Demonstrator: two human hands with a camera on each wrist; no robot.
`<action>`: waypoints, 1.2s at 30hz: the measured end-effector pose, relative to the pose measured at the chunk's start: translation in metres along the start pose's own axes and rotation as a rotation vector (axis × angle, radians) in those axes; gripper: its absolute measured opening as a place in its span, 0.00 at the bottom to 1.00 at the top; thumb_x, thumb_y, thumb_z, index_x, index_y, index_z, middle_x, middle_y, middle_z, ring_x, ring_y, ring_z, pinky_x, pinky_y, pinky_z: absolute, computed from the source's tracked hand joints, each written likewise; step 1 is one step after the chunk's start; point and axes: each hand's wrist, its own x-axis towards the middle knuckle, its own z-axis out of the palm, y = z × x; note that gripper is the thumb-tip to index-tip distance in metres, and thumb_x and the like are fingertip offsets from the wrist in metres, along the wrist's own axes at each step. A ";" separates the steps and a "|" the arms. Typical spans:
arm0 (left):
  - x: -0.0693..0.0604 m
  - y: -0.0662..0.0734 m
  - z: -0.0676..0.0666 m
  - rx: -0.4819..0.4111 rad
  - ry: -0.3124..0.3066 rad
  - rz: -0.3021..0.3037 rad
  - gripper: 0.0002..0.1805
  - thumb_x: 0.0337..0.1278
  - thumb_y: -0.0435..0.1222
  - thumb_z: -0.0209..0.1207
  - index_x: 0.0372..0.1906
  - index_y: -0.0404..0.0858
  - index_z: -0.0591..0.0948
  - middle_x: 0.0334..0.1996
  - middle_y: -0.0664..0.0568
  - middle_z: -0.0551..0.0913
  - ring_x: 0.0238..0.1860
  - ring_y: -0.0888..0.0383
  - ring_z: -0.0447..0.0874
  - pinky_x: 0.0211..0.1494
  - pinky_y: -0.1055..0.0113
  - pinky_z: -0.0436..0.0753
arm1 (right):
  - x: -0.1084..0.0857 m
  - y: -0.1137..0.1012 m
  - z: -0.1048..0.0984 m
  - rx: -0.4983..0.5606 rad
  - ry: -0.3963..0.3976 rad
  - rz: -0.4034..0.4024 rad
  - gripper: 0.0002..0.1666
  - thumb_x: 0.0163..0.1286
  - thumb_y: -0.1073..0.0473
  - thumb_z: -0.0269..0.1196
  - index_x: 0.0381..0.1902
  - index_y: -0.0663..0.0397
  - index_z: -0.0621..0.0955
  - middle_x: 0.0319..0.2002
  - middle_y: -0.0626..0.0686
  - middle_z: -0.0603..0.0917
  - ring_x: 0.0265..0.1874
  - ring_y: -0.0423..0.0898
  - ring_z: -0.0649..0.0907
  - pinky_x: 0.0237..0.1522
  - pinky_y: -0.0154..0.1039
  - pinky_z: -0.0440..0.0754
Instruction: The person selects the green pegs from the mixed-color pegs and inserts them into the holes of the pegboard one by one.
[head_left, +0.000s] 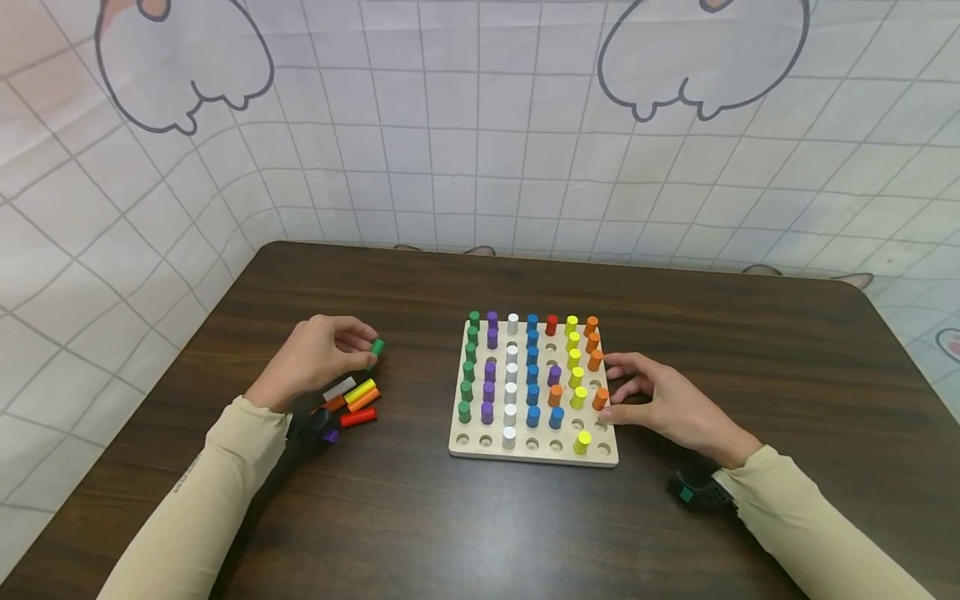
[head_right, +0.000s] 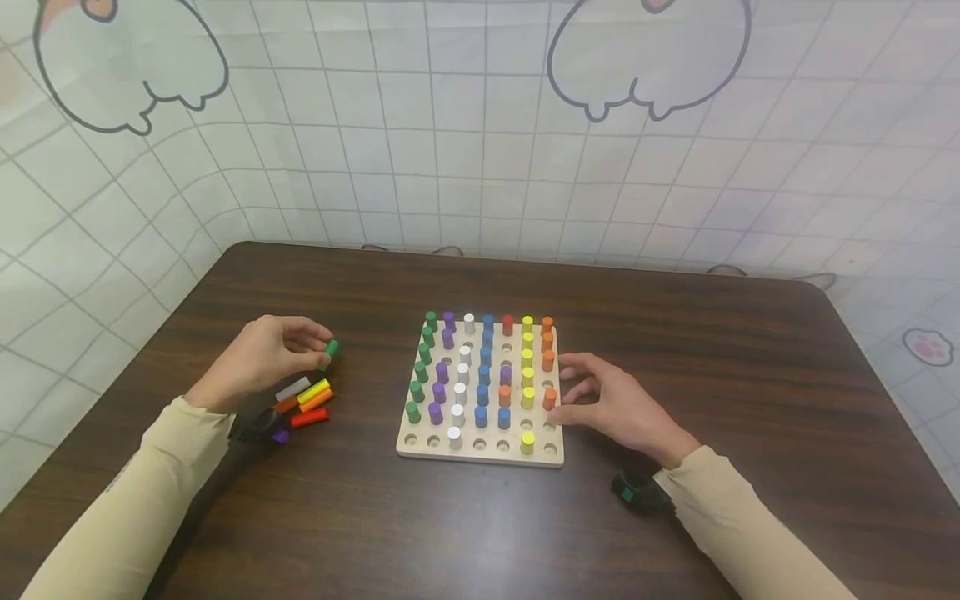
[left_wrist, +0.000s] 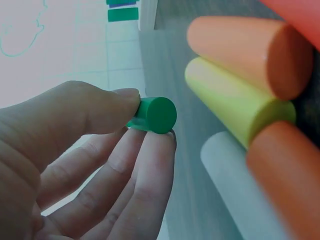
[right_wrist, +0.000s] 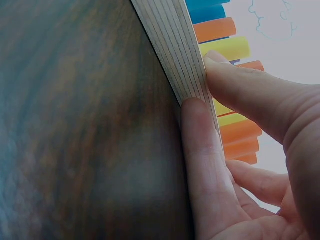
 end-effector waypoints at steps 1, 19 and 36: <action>0.000 0.001 0.000 -0.003 0.003 0.002 0.15 0.63 0.40 0.69 0.52 0.40 0.86 0.44 0.47 0.92 0.44 0.55 0.90 0.52 0.54 0.88 | 0.000 0.000 0.000 -0.001 0.000 0.001 0.51 0.63 0.43 0.75 0.77 0.54 0.66 0.63 0.57 0.80 0.50 0.45 0.84 0.51 0.36 0.80; -0.005 0.014 0.001 -0.048 0.015 0.056 0.13 0.63 0.38 0.68 0.51 0.43 0.86 0.44 0.50 0.91 0.45 0.55 0.90 0.49 0.62 0.88 | 0.000 0.000 0.000 0.031 -0.006 -0.014 0.51 0.63 0.44 0.75 0.77 0.55 0.66 0.63 0.58 0.80 0.50 0.45 0.84 0.48 0.31 0.81; -0.008 0.026 0.007 -0.067 -0.005 0.095 0.14 0.62 0.34 0.68 0.52 0.44 0.85 0.45 0.51 0.90 0.46 0.55 0.90 0.51 0.59 0.89 | 0.000 0.000 0.000 0.016 -0.006 -0.006 0.52 0.62 0.43 0.76 0.77 0.55 0.66 0.63 0.57 0.80 0.51 0.45 0.84 0.51 0.35 0.81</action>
